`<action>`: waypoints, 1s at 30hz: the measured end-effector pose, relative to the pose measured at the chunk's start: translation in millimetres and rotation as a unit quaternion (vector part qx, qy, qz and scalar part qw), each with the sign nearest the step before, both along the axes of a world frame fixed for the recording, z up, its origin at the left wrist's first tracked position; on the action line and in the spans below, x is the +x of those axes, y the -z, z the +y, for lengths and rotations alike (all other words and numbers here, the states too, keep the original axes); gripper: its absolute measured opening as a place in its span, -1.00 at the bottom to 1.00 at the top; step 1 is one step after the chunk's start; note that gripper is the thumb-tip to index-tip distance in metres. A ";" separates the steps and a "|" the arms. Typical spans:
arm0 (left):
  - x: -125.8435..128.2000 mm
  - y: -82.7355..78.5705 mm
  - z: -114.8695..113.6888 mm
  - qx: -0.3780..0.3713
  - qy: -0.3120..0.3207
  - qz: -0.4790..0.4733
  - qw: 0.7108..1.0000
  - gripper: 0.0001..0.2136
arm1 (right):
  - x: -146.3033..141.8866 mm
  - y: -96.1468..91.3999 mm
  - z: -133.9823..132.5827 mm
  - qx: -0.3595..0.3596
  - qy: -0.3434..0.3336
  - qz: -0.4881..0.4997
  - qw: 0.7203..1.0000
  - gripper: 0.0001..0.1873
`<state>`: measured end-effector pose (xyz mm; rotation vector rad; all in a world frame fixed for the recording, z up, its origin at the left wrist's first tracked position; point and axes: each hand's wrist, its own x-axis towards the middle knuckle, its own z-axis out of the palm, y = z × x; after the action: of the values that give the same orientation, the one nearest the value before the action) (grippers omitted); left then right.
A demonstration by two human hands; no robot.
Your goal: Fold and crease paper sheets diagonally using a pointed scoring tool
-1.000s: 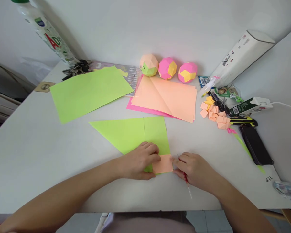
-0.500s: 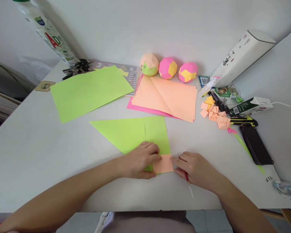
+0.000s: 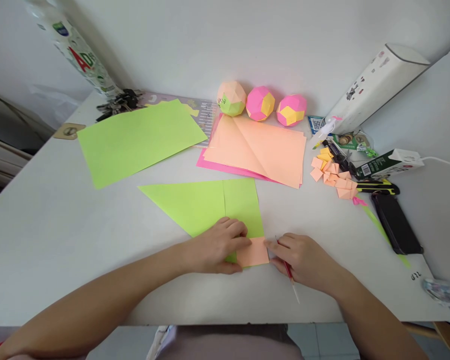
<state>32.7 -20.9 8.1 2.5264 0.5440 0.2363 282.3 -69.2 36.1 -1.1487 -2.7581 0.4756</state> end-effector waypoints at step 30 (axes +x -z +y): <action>0.9 -2.1 0.1 0.002 0.001 0.021 1.000 -0.64 | -1.5 -4.4 1.0 0.012 -0.011 -0.025 1.000 -0.78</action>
<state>33.6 -20.8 10.2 2.5413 0.5574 0.1834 280.8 -68.2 40.5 -1.1404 -2.8135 0.4219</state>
